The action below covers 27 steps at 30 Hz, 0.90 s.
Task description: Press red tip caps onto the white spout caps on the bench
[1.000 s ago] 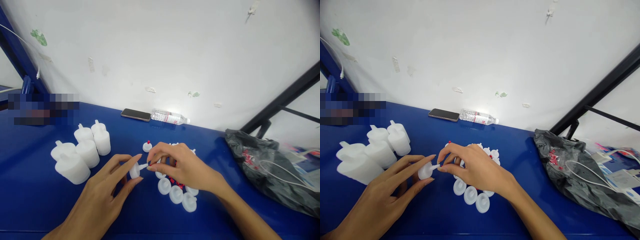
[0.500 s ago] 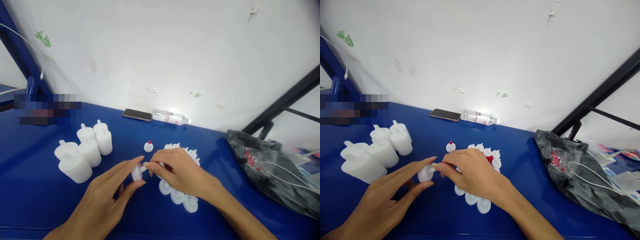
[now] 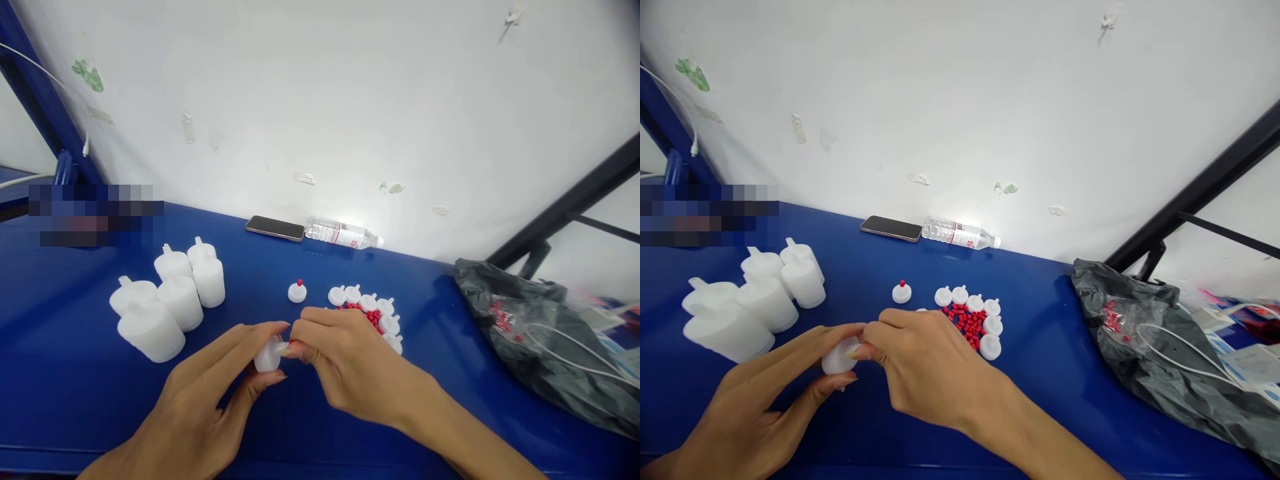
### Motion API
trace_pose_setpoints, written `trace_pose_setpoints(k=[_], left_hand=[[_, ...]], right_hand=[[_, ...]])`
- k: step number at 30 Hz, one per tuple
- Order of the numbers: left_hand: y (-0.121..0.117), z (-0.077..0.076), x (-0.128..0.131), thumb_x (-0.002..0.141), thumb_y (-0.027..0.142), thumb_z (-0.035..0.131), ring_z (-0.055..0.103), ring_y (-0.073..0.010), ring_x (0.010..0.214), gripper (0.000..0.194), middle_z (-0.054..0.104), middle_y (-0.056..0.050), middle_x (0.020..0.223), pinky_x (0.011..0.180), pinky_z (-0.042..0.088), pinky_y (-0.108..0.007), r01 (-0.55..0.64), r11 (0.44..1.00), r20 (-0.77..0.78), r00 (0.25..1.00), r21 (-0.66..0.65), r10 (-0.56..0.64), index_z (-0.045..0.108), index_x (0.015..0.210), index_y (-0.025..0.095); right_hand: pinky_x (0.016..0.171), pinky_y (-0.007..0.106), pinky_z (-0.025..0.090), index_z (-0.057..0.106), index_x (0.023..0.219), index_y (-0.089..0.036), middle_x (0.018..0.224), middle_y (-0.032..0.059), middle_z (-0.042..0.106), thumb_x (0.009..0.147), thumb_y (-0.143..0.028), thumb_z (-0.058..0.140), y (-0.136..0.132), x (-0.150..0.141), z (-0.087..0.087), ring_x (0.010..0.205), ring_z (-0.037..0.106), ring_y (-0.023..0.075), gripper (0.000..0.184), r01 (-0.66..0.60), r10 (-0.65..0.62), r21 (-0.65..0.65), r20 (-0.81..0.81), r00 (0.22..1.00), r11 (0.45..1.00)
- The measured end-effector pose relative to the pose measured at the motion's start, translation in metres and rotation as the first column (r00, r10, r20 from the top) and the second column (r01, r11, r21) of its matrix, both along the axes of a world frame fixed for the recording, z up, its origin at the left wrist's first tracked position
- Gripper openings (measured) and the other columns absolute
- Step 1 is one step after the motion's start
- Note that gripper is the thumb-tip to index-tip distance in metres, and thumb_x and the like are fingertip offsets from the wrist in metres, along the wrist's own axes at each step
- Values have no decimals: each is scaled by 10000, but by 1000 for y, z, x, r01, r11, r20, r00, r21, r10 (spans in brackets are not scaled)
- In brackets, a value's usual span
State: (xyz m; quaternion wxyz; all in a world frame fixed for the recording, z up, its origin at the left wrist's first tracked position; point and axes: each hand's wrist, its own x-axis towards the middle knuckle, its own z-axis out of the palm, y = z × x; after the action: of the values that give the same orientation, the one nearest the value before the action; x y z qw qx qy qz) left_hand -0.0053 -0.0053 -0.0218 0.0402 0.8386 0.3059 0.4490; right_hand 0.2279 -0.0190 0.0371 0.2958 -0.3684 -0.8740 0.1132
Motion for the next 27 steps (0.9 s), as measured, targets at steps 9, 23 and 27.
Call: trace_pose_setpoints(k=[9, 23, 27], left_hand=[[-6, 4, 3, 1157, 286, 574, 688, -83, 816, 454, 645, -95, 1409, 690, 603, -194, -142, 988, -17, 990, 55, 143, 598, 1608, 242], [-1, 6, 10, 1106, 129, 532, 745, -132, 971, 294, 789, 0, 1046, 759, 622, -207, 64, 997, -20, 998, -42, -65, 767, 1203, 278], [-5, 18, 7, 1102, 191, 616, 732, -112, 873, 206, 788, 31, 972, 734, 605, -200, 118, 990, 61, 992, -73, -114, 767, 1172, 311]], right_hand=[[614, 312, 271, 445, 733, -224, 666, -59, 508, 1196, -334, 555, 5, 5, 12, 587, 398, 112, 488, 193, -184, -160, 65, 981, 968], [607, 339, 238, 469, 681, -234, 603, -33, 584, 1175, -554, 602, 18, 26, 23, 553, 402, 145, 603, 509, -413, -147, 419, 809, 848], [603, 358, 211, 478, 715, -241, 663, -5, 660, 1156, -388, 615, 20, 23, 19, 566, 416, 164, 484, 510, -410, -51, 530, 742, 858]])
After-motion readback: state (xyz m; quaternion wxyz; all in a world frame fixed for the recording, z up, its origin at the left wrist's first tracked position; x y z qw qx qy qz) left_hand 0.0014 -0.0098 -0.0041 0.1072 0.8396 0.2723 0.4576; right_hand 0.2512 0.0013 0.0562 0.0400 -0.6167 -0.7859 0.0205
